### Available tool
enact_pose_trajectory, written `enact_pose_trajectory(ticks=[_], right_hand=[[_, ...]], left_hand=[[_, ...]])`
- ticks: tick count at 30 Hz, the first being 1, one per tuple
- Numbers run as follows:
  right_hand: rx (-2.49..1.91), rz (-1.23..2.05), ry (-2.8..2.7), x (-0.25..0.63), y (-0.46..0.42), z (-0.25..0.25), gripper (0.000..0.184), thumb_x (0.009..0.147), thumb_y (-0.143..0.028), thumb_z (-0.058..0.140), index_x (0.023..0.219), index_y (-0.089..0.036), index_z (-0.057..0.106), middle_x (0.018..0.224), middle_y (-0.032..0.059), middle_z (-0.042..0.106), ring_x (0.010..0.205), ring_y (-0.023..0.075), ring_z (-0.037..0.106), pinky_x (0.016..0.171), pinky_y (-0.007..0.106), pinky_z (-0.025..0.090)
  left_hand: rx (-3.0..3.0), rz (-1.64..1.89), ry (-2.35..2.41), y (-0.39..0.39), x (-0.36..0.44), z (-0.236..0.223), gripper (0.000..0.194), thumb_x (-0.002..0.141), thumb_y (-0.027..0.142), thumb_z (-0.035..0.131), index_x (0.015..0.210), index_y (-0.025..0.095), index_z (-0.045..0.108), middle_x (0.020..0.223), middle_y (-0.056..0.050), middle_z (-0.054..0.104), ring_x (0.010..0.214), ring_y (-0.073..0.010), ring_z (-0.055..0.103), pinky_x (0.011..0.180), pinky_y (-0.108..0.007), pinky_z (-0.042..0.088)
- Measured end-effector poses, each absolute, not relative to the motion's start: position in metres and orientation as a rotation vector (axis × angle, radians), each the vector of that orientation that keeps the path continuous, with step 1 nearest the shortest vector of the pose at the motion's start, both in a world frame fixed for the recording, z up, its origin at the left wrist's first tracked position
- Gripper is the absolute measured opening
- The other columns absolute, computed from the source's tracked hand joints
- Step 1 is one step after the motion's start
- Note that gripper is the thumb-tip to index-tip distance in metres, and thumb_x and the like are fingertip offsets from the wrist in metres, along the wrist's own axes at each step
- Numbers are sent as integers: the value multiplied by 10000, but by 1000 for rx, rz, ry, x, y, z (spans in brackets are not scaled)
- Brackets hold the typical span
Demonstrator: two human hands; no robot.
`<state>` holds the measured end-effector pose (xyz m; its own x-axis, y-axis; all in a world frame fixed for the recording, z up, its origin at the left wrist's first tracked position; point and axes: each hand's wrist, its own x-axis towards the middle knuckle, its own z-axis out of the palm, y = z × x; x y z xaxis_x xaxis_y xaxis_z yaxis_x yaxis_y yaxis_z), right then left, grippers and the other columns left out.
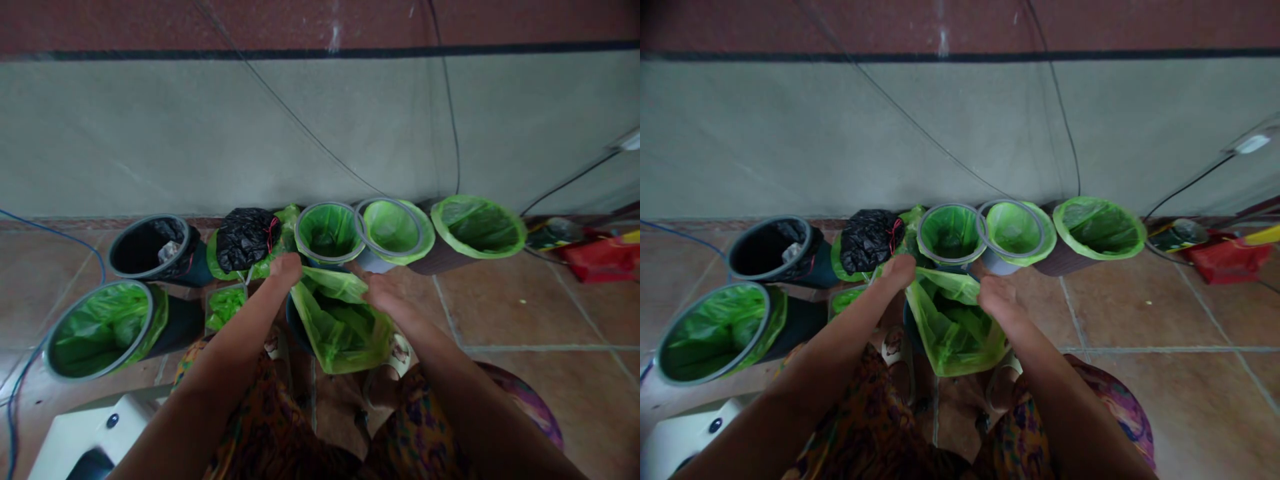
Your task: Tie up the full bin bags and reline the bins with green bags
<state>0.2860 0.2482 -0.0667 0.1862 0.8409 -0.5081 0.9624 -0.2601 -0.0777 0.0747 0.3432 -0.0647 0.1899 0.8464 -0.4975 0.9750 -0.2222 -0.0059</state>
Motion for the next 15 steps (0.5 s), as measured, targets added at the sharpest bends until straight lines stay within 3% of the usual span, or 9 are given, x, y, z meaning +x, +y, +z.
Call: enact_pose_trajectory(ticks=[3, 5, 8, 12, 15], right_hand=[[2227, -668, 1961, 276, 249, -70, 681, 776, -335, 706, 1399, -186, 474, 1302, 146, 611, 1166, 270, 594, 933, 335, 466], [2220, -641, 2063, 271, 250, -73, 730, 799, -348, 691, 1444, -176, 396, 1331, 157, 587, 1198, 260, 567, 969, 328, 438], [2196, -634, 2087, 268, 252, -76, 625, 869, -337, 604, 1434, -156, 406, 1243, 157, 645, 1128, 246, 608, 942, 320, 438], [2184, -673, 2008, 271, 251, -80, 322, 942, -291, 437, 1169, -212, 651, 1078, 99, 718, 1029, 232, 653, 871, 310, 449], [2222, -660, 1984, 275, 248, -80, 323, 954, -292, 394, 1047, -216, 695, 1003, 92, 729, 981, 227, 664, 846, 310, 453]], left_hand=[[2248, -534, 1611, 330, 89, -64, 361, 886, 191, 446, 1142, 84, 678, 1134, -197, 691, 1093, -291, 658, 887, -359, 543], [2292, -511, 1537, 322, 98, -66, 363, 907, 251, 435, 1127, 104, 684, 1147, -174, 691, 1077, -282, 663, 886, -354, 542], [2346, -465, 1447, 313, 106, -70, 364, 929, 314, 417, 1102, 146, 689, 1137, -126, 700, 1064, -250, 666, 895, -318, 529], [2456, -379, 1366, 312, 104, -76, 395, 959, 342, 369, 1106, 142, 677, 1142, -120, 695, 1092, -240, 648, 943, -328, 504], [2479, -354, 1392, 316, 99, -77, 430, 965, 372, 353, 1108, 124, 674, 1134, -137, 694, 1085, -260, 649, 928, -358, 514]])
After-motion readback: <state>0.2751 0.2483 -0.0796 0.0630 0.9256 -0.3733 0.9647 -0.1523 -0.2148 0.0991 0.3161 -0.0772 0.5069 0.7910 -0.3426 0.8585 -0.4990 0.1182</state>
